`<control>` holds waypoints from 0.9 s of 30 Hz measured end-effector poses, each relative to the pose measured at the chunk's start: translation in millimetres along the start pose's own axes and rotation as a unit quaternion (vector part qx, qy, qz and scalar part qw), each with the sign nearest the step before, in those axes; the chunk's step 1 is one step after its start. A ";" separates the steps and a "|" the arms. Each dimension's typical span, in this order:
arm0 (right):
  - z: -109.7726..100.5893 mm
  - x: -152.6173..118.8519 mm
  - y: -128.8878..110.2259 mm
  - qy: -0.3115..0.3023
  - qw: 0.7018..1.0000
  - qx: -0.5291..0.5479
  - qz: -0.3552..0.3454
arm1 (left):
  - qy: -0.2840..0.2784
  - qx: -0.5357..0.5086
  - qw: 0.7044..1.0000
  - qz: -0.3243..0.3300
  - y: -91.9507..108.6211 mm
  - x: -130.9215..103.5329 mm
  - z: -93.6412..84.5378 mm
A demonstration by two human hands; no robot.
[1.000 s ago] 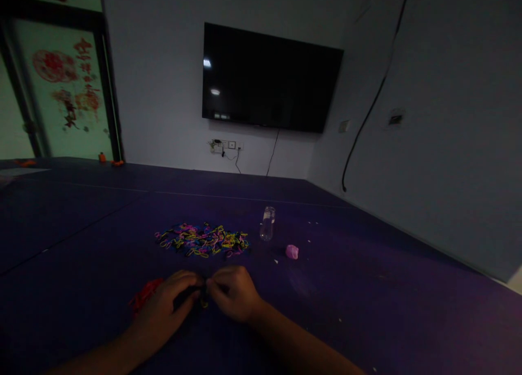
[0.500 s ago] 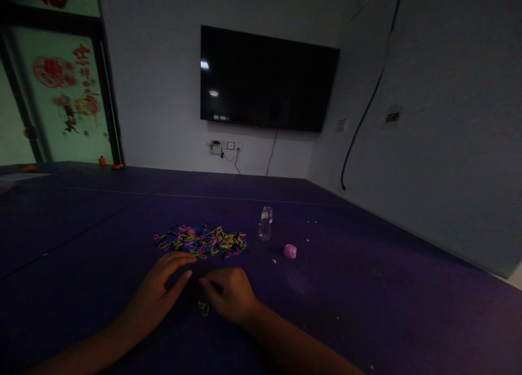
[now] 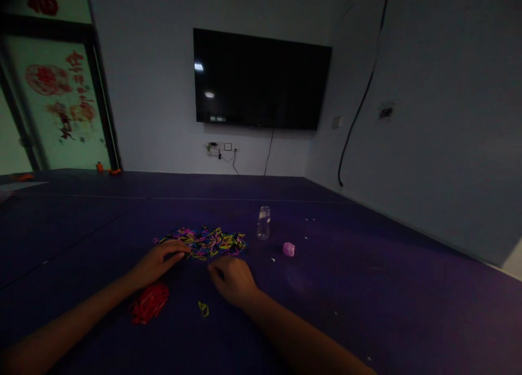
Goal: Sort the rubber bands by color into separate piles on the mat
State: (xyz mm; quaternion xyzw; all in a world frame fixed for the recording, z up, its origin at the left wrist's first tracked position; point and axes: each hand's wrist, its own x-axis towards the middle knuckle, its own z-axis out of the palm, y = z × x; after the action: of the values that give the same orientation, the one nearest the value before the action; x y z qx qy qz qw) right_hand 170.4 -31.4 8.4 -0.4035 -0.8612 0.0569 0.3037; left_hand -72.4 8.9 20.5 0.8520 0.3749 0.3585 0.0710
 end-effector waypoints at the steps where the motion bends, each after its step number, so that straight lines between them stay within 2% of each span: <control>1: 0.6 2.6 2.4 0.000 1.000 -0.002 -0.004 | 0.003 -0.006 1.000 0.007 -4.0 2.4 2.7; 5: 2.8 12.1 8.7 -0.014 0.999 -0.027 -0.035 | 0.011 -0.016 0.999 0.050 -13.5 8.1 16.7; 8: 3.0 14.6 9.1 -0.059 0.993 -0.051 -0.083 | -0.007 -0.015 0.997 0.075 -15.6 6.1 22.4; 13: 1.6 12.0 8.0 -0.121 0.986 -0.065 -0.095 | -0.029 -0.018 0.997 0.066 -18.9 0.5 23.1; 23: -1.3 7.0 7.1 -0.083 0.987 -0.049 -0.129 | -0.043 -0.023 0.998 0.038 -18.0 1.7 20.6; 27: -1.4 6.3 4.9 -0.063 0.987 -0.022 -0.149 | -0.026 -0.036 0.999 0.016 -14.6 1.5 17.0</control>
State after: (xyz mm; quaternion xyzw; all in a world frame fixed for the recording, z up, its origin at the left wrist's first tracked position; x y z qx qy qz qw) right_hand 171.3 -23.8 10.9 -0.2727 -0.9303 0.0176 0.2447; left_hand -69.1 22.8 3.2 0.8638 0.3459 0.3508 0.1054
